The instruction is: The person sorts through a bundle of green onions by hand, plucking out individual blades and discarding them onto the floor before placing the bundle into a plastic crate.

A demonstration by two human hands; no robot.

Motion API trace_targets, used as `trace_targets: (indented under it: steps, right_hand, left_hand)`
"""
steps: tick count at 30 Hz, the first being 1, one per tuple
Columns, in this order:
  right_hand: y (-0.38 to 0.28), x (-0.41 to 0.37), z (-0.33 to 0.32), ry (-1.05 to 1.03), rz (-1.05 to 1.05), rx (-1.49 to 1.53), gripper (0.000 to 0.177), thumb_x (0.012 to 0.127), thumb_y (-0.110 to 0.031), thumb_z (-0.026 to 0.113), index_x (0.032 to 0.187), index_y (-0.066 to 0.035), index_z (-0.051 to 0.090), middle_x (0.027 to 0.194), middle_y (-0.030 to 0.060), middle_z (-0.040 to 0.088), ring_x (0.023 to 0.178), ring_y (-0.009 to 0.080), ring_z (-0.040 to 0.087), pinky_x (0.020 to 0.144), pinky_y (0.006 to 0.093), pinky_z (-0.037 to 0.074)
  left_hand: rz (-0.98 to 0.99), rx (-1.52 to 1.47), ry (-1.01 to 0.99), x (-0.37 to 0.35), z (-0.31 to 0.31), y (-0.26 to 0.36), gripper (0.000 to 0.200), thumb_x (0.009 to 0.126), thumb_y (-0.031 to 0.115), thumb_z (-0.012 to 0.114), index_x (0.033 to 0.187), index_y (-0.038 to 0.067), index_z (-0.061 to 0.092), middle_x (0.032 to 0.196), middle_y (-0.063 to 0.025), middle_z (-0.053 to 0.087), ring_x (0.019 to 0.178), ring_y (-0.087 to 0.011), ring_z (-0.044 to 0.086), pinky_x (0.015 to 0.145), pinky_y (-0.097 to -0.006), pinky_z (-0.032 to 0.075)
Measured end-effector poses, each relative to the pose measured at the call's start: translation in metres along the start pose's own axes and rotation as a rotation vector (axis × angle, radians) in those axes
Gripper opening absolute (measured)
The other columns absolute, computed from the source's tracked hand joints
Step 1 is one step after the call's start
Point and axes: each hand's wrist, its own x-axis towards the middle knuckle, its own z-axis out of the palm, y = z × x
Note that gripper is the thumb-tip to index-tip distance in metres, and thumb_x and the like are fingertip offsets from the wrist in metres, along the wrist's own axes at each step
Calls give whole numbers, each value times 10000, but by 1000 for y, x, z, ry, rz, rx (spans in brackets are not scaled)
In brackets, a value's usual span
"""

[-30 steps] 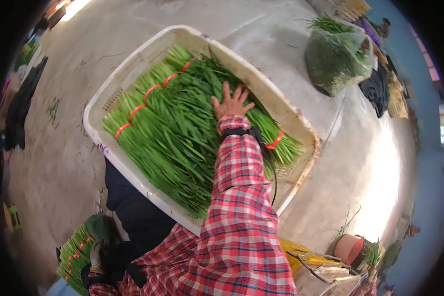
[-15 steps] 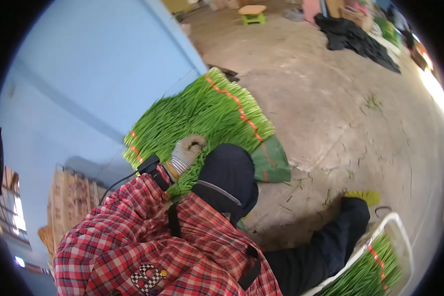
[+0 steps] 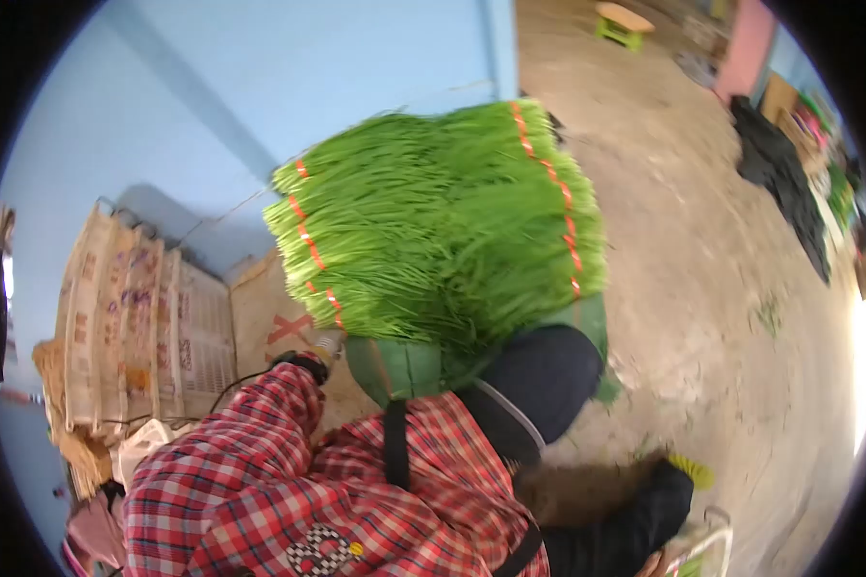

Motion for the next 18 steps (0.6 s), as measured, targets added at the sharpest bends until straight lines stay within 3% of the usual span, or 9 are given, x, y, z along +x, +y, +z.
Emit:
trace_targets:
  steps: [1,2,4,6,7,8,11,13,18]
  right_hand:
    - [41,10,17,-57,6,-44,442,993,-302,465,1274,31,540,1311,225,538,1261,346,474,1073,384,347]
    - [42,10,26,-119,19,-112,465,972,-300,495,1315,13,507,1350,235,500,1291,367,435,1095,410,320]
    - [43,9,30,-171,38,-230,468,970,-299,497,1321,11,501,1353,236,496,1294,368,430,1097,412,316]
    - [32,12,26,-205,62,-331,472,967,-298,499,1327,8,495,1356,236,492,1297,370,426,1099,415,313]
    - [26,15,24,-209,71,-363,474,966,-297,500,1330,7,491,1357,237,490,1298,370,423,1100,416,311]
    - [23,17,23,-219,82,-392,476,965,-297,501,1332,6,488,1359,237,488,1300,371,421,1101,417,309]
    - [17,23,26,-225,111,-452,483,962,-295,504,1341,3,479,1363,239,483,1304,373,414,1104,421,304]
    - [17,29,30,-225,126,-475,488,959,-294,506,1347,1,473,1367,240,479,1307,375,410,1106,423,300]
    - [17,21,24,-193,209,-513,498,955,-291,510,1358,-3,460,1373,241,471,1313,378,401,1110,428,293]
  left_hand:
    - [135,196,169,4,24,-5,227,868,173,527,1017,94,680,912,-152,693,770,-295,677,632,-428,516]
    - [102,197,190,12,12,-17,227,868,173,527,1017,94,680,912,-152,693,770,-295,677,632,-428,516]
    - [-185,-364,351,42,-25,-10,254,844,194,561,1020,32,648,861,-154,693,768,-282,657,712,-374,506]
    - [-323,-448,403,35,-157,99,329,793,103,585,1113,46,637,1010,-197,673,940,-342,645,866,-387,500]
    - [-263,-438,460,58,-170,95,378,771,129,602,1133,21,614,1079,-215,647,1015,-346,613,934,-393,463]
    - [-56,-401,617,82,-177,85,420,756,136,610,1158,18,586,1118,-207,628,1046,-375,585,946,-413,453]
    - [-13,-245,630,138,-235,92,556,711,150,665,1238,45,524,1265,-207,533,1167,-385,503,974,-430,436]
    - [-143,32,479,179,-247,83,802,684,265,690,1408,95,390,1458,-155,394,1320,-343,387,1069,-465,351]
    - [-133,213,221,242,-273,56,889,692,282,683,1477,129,294,1532,-121,300,1432,-302,235,1129,-540,229]
